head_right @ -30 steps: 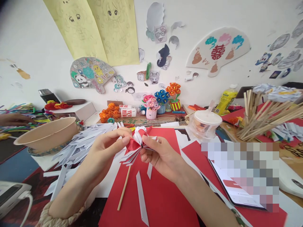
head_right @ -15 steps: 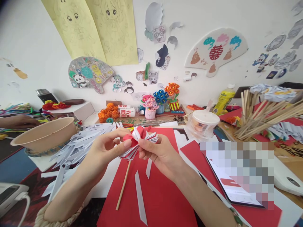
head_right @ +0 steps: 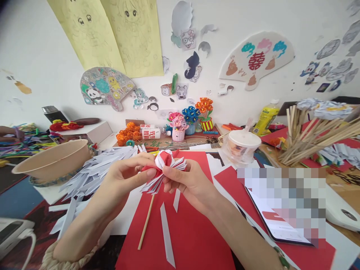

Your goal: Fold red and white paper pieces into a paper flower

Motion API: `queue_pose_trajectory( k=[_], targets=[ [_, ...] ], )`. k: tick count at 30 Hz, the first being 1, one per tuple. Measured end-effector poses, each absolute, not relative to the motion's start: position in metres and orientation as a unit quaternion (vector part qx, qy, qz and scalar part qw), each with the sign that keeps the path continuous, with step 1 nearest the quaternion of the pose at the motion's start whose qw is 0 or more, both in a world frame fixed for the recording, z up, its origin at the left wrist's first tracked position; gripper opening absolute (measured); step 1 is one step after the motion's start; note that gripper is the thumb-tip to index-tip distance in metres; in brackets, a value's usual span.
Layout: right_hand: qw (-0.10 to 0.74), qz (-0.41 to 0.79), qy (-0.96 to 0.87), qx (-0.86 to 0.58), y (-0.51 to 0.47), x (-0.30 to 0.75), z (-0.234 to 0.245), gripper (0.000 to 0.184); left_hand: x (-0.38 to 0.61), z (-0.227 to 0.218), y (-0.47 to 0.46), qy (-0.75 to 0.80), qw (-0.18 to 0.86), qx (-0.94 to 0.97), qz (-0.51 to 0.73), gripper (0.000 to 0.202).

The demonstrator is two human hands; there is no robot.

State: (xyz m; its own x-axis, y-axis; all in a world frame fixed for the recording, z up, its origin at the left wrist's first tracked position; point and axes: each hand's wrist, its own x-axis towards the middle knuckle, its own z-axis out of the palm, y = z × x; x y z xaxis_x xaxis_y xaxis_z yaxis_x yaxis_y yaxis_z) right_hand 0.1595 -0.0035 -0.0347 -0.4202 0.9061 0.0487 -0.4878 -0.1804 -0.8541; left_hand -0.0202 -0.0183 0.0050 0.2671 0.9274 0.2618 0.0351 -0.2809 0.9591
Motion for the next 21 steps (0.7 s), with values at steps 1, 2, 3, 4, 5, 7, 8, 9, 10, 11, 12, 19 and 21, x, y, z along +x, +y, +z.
queue_pose_trajectory(
  k=[1, 2, 3, 4, 5, 7, 8, 9, 10, 11, 12, 19, 21],
  targets=[
    [0.483, 0.723, -0.427, -0.248, -0.0034, 0.1593, -0.0343, 0.028, -0.0201, 0.0048, -0.0184, 0.381, 0.455, 0.646, 0.480, 0.007],
    [0.487, 0.718, -0.429, -0.251, -0.0032, 0.1592, -0.0340, 0.028, -0.0199, 0.0047, -0.0185, 0.388, 0.438, 0.651, 0.485, 0.008],
    [0.489, 0.716, -0.430, -0.253, -0.0031, 0.1592, -0.0337, 0.029, -0.0197, 0.0046, -0.0187, 0.394, 0.419, 0.656, 0.489, 0.009],
    [0.489, 0.715, -0.430, -0.256, -0.0031, 0.1593, -0.0335, 0.029, -0.0195, 0.0046, -0.0190, 0.398, 0.400, 0.663, 0.492, 0.010],
    [0.487, 0.715, -0.430, -0.257, -0.0030, 0.1595, -0.0333, 0.030, -0.0193, 0.0045, -0.0193, 0.399, 0.383, 0.669, 0.497, 0.011],
    [0.482, 0.718, -0.430, -0.259, -0.0031, 0.1600, -0.0334, 0.029, -0.0185, 0.0040, -0.0200, 0.396, 0.357, 0.676, 0.509, 0.010],
    [0.479, 0.720, -0.430, -0.260, -0.0032, 0.1604, -0.0335, 0.028, -0.0180, 0.0036, -0.0203, 0.394, 0.352, 0.676, 0.514, 0.010],
    [0.475, 0.722, -0.429, -0.261, -0.0033, 0.1607, -0.0336, 0.027, -0.0173, 0.0030, -0.0205, 0.392, 0.354, 0.673, 0.518, 0.009],
    [0.471, 0.726, -0.428, -0.263, -0.0034, 0.1610, -0.0337, 0.027, -0.0166, 0.0025, -0.0206, 0.391, 0.359, 0.669, 0.520, 0.009],
    [0.466, 0.730, -0.425, -0.263, -0.0035, 0.1612, -0.0337, 0.026, -0.0158, 0.0021, -0.0207, 0.389, 0.368, 0.663, 0.523, 0.009],
    [0.461, 0.735, -0.423, -0.263, -0.0035, 0.1614, -0.0336, 0.026, -0.0150, 0.0017, -0.0207, 0.387, 0.378, 0.658, 0.524, 0.009],
    [0.466, 0.729, -0.428, -0.260, -0.0036, 0.1609, -0.0322, 0.027, -0.0141, 0.0036, -0.0197, 0.405, 0.380, 0.648, 0.522, 0.010],
    [0.473, 0.721, -0.432, -0.265, -0.0036, 0.1607, -0.0324, 0.027, -0.0145, 0.0041, -0.0198, 0.413, 0.378, 0.645, 0.521, 0.011]
  ],
)
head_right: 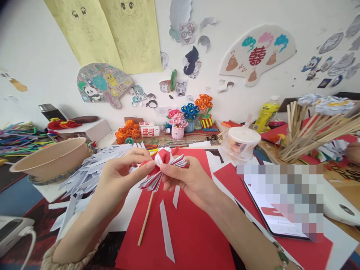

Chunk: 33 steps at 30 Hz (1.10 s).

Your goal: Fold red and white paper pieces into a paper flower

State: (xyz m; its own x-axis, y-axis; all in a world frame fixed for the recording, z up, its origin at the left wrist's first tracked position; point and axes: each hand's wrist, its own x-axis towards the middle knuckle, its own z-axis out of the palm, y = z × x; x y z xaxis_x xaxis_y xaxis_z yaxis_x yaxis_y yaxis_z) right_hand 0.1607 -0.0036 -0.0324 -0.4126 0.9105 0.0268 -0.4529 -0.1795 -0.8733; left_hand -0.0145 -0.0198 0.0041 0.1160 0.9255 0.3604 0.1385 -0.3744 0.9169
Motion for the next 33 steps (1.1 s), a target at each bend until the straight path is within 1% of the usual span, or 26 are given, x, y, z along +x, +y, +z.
queue_pose_trajectory(
  k=[5, 8, 11, 14, 17, 22, 28, 33],
  targets=[
    [0.465, 0.734, -0.420, -0.263, -0.0040, 0.1603, -0.0324, 0.025, -0.0137, 0.0018, -0.0212, 0.391, 0.456, 0.606, 0.521, 0.012],
    [0.457, 0.743, -0.419, -0.253, -0.0044, 0.1603, -0.0311, 0.025, -0.0136, 0.0011, -0.0208, 0.392, 0.482, 0.587, 0.519, 0.012],
    [0.482, 0.723, -0.424, -0.257, -0.0049, 0.1605, -0.0302, 0.026, -0.0160, 0.0042, -0.0194, 0.411, 0.480, 0.603, 0.487, 0.015],
    [0.510, 0.694, -0.435, -0.262, -0.0053, 0.1603, -0.0310, 0.022, -0.0191, 0.0092, -0.0183, 0.418, 0.464, 0.644, 0.442, 0.021],
    [0.519, 0.679, -0.446, -0.265, -0.0054, 0.1593, -0.0324, 0.021, -0.0204, 0.0106, -0.0179, 0.413, 0.455, 0.657, 0.437, 0.020],
    [0.519, 0.677, -0.450, -0.264, -0.0048, 0.1577, -0.0330, 0.023, -0.0213, 0.0058, -0.0169, 0.428, 0.446, 0.623, 0.479, 0.017],
    [0.501, 0.688, -0.462, -0.249, -0.0026, 0.1591, -0.0338, 0.027, -0.0202, 0.0080, -0.0172, 0.394, 0.483, 0.640, 0.449, 0.020],
    [0.491, 0.712, -0.444, -0.237, -0.0008, 0.1609, -0.0345, 0.025, -0.0202, 0.0074, -0.0177, 0.392, 0.513, 0.618, 0.449, 0.021]
  ],
)
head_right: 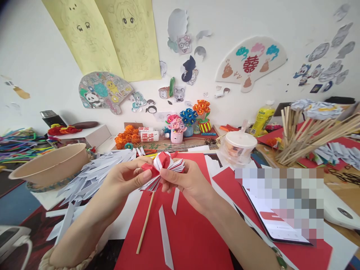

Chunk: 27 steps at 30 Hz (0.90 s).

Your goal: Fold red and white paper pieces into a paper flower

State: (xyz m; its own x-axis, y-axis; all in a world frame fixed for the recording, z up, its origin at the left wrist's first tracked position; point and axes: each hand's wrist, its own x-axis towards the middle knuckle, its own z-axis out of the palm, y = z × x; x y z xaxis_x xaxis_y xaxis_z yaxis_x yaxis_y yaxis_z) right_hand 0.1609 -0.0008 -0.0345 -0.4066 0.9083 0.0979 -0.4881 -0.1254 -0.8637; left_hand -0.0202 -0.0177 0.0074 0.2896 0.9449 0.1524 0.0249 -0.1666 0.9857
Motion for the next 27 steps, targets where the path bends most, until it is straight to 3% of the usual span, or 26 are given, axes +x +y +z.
queue_pose_trajectory(
  k=[7, 18, 27],
  targets=[
    [0.484, 0.727, -0.432, -0.227, 0.001, 0.161, -0.037, 0.027, -0.022, 0.001, -0.014, 0.370, 0.573, 0.576, 0.450, 0.026],
    [0.479, 0.730, -0.431, -0.227, 0.006, 0.163, -0.041, 0.020, -0.021, -0.005, -0.007, 0.372, 0.580, 0.549, 0.473, 0.036],
    [0.489, 0.676, -0.477, -0.277, 0.016, 0.161, -0.055, 0.030, -0.029, -0.006, 0.021, 0.381, 0.580, 0.594, 0.407, 0.043]
  ],
)
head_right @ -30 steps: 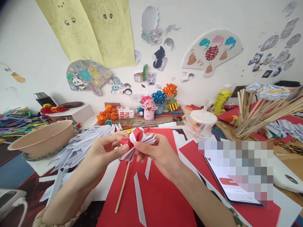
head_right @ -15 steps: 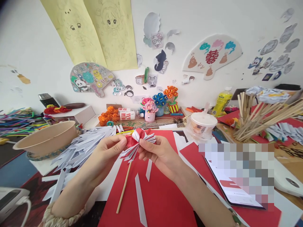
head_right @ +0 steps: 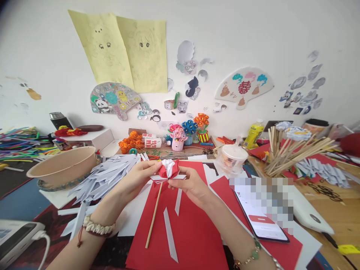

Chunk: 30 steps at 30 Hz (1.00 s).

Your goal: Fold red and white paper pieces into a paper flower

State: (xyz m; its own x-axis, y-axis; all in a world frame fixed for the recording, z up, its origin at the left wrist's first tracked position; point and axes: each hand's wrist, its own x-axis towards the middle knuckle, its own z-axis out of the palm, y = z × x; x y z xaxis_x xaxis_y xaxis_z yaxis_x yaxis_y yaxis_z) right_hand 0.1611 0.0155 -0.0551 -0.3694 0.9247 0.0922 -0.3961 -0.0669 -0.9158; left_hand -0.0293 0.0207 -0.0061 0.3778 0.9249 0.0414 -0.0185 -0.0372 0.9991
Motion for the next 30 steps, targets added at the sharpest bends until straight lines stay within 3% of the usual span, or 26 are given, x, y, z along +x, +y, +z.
queue_pose_trajectory(
  k=[10, 23, 30],
  targets=[
    [0.500, 0.612, -0.526, -0.313, 0.044, 0.157, -0.058, 0.034, -0.049, 0.013, 0.040, 0.381, 0.503, 0.661, 0.406, 0.041],
    [0.423, 0.565, -0.627, -0.330, 0.028, 0.164, -0.046, 0.021, -0.040, -0.010, 0.025, 0.325, 0.560, 0.704, 0.292, 0.055],
    [0.433, 0.582, -0.612, -0.316, 0.022, 0.168, -0.047, 0.021, -0.034, -0.008, 0.016, 0.318, 0.549, 0.702, 0.323, 0.049]
  ],
)
